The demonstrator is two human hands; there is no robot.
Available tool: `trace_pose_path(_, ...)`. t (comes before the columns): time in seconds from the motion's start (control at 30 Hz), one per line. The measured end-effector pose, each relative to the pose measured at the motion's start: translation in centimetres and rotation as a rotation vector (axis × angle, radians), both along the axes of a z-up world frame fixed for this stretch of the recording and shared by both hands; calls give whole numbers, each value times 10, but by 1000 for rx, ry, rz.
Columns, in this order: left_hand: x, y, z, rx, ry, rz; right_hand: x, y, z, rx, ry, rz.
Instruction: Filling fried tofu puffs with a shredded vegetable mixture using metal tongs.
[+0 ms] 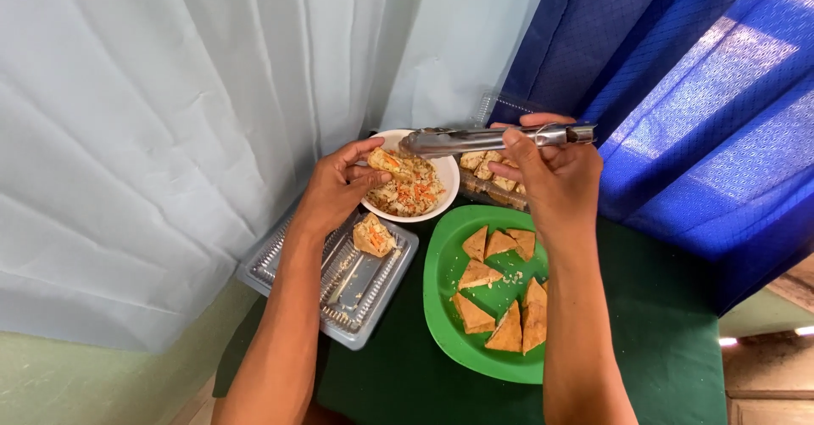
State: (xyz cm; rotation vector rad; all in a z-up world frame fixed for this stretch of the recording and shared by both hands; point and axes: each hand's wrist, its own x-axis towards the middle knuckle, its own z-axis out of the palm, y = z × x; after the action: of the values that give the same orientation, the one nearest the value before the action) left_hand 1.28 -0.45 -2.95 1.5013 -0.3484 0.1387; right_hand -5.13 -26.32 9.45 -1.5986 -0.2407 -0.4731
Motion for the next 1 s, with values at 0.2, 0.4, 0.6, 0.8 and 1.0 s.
trace_pose_path(0.2, -7, -1, 6, 12, 54, 17, 7, 23, -7, 246, 341, -57)
trace_pose_path(0.4, -5, -5, 7, -5, 55, 37, 14, 25, -18, 345, 418, -99)
trace_pose_path(0.6, -10, -2, 11, -64, 38, 50, 9, 21, -12, 377, 395, -120)
trace_pose_path(0.8, 2, -2, -7, -117, 27, 51, 9, 22, -10, 361, 380, -124)
trace_pose_path(1.0, 11, -2, -21, -151, 13, 63, 2, 6, 0, 219, 302, -208)
